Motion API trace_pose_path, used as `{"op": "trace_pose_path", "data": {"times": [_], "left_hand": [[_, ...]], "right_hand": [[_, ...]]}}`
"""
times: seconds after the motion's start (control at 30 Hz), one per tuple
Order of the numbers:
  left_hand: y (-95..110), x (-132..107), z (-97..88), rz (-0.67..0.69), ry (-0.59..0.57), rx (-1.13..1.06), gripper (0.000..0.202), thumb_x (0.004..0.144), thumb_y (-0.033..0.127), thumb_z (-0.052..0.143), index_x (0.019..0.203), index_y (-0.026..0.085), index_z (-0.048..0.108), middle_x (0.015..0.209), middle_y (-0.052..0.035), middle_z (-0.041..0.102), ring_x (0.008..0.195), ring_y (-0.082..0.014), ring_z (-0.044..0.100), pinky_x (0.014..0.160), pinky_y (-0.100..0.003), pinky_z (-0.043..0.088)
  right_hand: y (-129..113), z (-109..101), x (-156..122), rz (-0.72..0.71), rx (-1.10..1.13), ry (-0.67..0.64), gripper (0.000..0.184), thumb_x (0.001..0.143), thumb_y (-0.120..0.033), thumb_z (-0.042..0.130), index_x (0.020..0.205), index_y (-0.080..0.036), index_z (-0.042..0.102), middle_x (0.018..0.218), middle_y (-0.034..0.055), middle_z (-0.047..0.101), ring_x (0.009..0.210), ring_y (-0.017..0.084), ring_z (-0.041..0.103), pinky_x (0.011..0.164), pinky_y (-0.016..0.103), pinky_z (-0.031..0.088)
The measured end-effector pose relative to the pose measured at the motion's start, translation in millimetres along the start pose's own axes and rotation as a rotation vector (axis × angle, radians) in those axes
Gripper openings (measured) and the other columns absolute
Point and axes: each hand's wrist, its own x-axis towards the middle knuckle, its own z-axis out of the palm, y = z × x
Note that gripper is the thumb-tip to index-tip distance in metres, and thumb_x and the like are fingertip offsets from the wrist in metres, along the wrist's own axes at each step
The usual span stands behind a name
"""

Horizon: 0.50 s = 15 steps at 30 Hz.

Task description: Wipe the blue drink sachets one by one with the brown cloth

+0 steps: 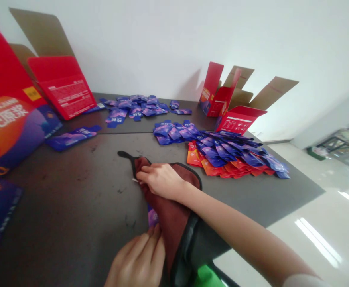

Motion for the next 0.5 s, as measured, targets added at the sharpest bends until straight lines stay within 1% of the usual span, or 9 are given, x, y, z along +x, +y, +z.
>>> {"op": "trace_pose_path", "data": {"times": [0.07,0.13,0.17,0.23,0.27,0.3,0.33,0.4,0.5], "left_hand": [[-1,-1,2.3,-0.006,-0.014,0.008,0.041,0.081,0.001,0.024,0.078,0.013,0.063,0.074,-0.0036,0.068,0.065,-0.012,0.06,0.063,-0.024,0.045],[-5,0,0.3,-0.018,-0.016,0.04,0.041,0.083,0.003,0.023,0.08,0.013,0.063,0.074,-0.0034,0.068,0.064,-0.0119,0.06,0.062,-0.024,0.044],[-9,1,-3.0,-0.022,-0.003,0.064,0.04,0.084,0.004,0.023,0.082,0.012,0.062,0.075,-0.0036,0.068,0.063,-0.0118,0.06,0.061,-0.025,0.044],[-18,5,-14.5,-0.019,0.043,0.12,0.034,0.086,0.007,0.028,0.088,0.012,0.061,0.079,-0.0031,0.069,0.064,-0.0114,0.06,0.063,-0.026,0.042],[-23,9,-22.0,-0.013,0.072,0.155,0.029,0.086,0.008,0.033,0.091,0.012,0.061,0.08,-0.0024,0.069,0.064,-0.0112,0.06,0.064,-0.026,0.041],[-29,14,-30.0,-0.007,0.084,0.198,0.023,0.085,0.01,0.039,0.093,0.013,0.06,0.081,-0.0016,0.069,0.064,-0.0113,0.06,0.065,-0.026,0.041],[-35,20,-37.9,-0.014,0.099,0.255,0.019,0.083,0.011,0.045,0.094,0.014,0.06,0.08,-0.0011,0.069,0.064,-0.0118,0.06,0.065,-0.026,0.04],[-47,39,-51.0,-0.046,0.127,0.404,0.016,0.08,0.015,0.053,0.094,0.014,0.06,0.075,-0.001,0.068,0.062,-0.0127,0.059,0.06,-0.025,0.038],[-67,82,-55.8,-0.059,0.19,0.574,0.017,0.082,0.024,0.049,0.093,0.015,0.06,0.061,0.0028,0.062,0.055,-0.0098,0.054,0.051,-0.021,0.03]], "right_hand": [[8,-7,0,0.08,-0.01,0.071,0.011,0.088,-0.021,0.046,0.09,-0.019,0.056,0.086,0.002,0.061,0.077,0.015,0.058,0.065,0.024,0.041],[10,-26,-12,0.172,0.012,0.219,0.016,0.09,-0.021,0.04,0.094,-0.017,0.055,0.094,0.0041,0.062,0.082,0.015,0.059,0.071,0.024,0.043],[8,-38,-24,0.219,0.031,0.314,0.018,0.092,-0.021,0.037,0.096,-0.017,0.054,0.098,0.0048,0.061,0.086,0.014,0.058,0.075,0.024,0.043],[2,-64,-58,0.32,0.144,0.655,0.014,0.089,-0.019,0.042,0.09,-0.019,0.056,0.093,0.0028,0.063,0.086,0.013,0.06,0.077,0.023,0.044],[-2,-75,-77,0.363,0.162,0.764,0.012,0.086,-0.017,0.046,0.087,-0.021,0.057,0.091,0.0019,0.064,0.085,0.014,0.06,0.076,0.024,0.045],[-7,-84,-98,0.386,0.142,0.832,0.012,0.084,-0.014,0.048,0.085,-0.022,0.058,0.09,0.0014,0.064,0.084,0.015,0.061,0.075,0.024,0.046],[-12,-91,-118,0.406,0.113,0.861,0.014,0.082,-0.012,0.05,0.084,-0.023,0.058,0.088,0.0011,0.064,0.083,0.015,0.062,0.074,0.025,0.047],[-21,-94,-152,0.427,0.073,0.891,0.018,0.079,-0.009,0.052,0.086,-0.024,0.058,0.09,0.0023,0.064,0.081,0.016,0.062,0.072,0.026,0.048],[-32,-83,-182,0.447,0.048,0.91,0.023,0.078,-0.006,0.051,0.092,-0.024,0.057,0.093,0.005,0.062,0.08,0.016,0.061,0.07,0.027,0.049]]}}
